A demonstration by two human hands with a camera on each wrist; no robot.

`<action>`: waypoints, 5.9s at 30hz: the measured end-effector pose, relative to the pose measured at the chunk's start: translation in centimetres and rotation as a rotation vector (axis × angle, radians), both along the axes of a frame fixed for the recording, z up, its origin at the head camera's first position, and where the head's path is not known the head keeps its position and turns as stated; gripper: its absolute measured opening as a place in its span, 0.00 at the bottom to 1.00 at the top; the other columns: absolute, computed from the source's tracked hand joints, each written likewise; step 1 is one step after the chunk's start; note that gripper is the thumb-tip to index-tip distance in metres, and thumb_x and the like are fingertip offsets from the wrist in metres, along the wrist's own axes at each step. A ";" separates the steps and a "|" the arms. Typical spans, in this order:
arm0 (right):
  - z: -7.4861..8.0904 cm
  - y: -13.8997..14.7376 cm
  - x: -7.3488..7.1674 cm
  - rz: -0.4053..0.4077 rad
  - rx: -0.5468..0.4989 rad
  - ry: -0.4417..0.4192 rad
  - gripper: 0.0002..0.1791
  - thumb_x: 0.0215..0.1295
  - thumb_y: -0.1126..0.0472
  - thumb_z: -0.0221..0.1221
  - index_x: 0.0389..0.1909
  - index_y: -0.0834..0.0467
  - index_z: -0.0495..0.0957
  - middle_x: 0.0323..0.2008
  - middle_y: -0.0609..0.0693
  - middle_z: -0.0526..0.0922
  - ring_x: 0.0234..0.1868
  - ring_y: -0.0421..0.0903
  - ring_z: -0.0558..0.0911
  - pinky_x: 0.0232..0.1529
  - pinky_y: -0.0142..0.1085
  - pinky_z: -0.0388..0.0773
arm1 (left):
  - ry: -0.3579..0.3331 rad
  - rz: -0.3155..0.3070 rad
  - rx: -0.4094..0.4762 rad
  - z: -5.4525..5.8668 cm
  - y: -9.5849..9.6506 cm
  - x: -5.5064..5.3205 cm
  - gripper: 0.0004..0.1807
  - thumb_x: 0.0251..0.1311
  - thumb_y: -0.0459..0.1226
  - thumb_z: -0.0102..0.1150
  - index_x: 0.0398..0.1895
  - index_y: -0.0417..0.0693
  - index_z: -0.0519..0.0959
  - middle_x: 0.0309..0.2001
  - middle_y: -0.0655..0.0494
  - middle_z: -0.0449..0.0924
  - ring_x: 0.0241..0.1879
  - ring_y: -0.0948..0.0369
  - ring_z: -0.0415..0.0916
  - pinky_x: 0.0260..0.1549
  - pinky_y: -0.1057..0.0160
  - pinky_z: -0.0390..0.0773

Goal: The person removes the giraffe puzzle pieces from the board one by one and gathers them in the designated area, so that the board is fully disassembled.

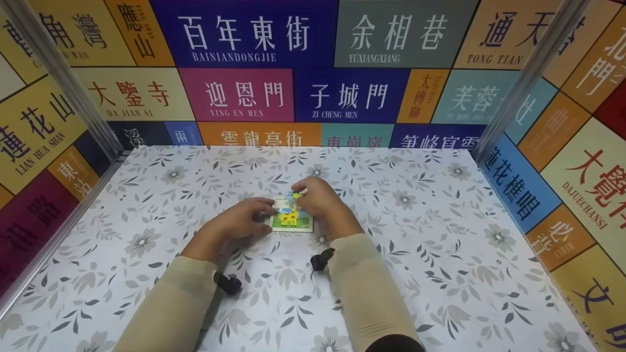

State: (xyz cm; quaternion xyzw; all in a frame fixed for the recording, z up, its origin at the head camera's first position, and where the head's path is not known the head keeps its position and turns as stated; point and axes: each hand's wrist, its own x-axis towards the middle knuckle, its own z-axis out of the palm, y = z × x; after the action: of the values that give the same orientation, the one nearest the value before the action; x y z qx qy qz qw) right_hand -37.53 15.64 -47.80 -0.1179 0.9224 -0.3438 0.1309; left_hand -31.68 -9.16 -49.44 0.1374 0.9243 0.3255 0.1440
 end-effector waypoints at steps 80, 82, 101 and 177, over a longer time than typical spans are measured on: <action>1.6 6.9 -0.2 -0.072 -0.083 -0.054 0.32 0.71 0.52 0.69 0.74 0.49 0.76 0.68 0.54 0.80 0.70 0.58 0.79 0.65 0.55 0.82 | -0.023 0.037 0.023 0.1 0.0 0.5 0.24 0.62 0.41 0.72 0.63 0.63 0.85 0.80 0.70 0.67 0.86 0.55 0.54 0.85 0.45 0.53; 1.7 6.2 -0.2 -0.051 -0.081 -0.056 0.32 0.71 0.52 0.69 0.74 0.48 0.76 0.68 0.54 0.81 0.70 0.57 0.79 0.64 0.55 0.82 | -0.028 0.048 0.027 0.0 0.0 0.6 0.24 0.61 0.41 0.72 0.62 0.64 0.85 0.80 0.71 0.67 0.86 0.55 0.54 0.85 0.45 0.53; 0.7 1.8 0.1 -0.007 -0.095 -0.078 0.27 0.70 0.51 0.70 0.68 0.49 0.81 0.66 0.52 0.82 0.64 0.54 0.82 0.59 0.51 0.84 | -0.025 0.004 0.020 0.0 0.0 0.2 0.25 0.64 0.41 0.71 0.66 0.60 0.84 0.80 0.66 0.67 0.85 0.53 0.56 0.84 0.46 0.56; 0.7 5.3 0.2 -0.049 -0.078 0.060 0.20 0.73 0.62 0.62 0.63 0.49 0.82 0.63 0.52 0.85 0.68 0.56 0.80 0.70 0.56 0.77 | -0.029 0.026 0.012 0.0 0.3 0.4 0.25 0.63 0.40 0.72 0.64 0.61 0.84 0.80 0.69 0.67 0.86 0.55 0.54 0.85 0.46 0.54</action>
State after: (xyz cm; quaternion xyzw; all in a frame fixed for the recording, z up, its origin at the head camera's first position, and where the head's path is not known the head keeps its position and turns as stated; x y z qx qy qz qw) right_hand -37.29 20.96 -47.08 -0.1102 0.9145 -0.3788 0.0901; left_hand -31.25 -8.91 -49.47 0.1214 0.9220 0.3347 0.1520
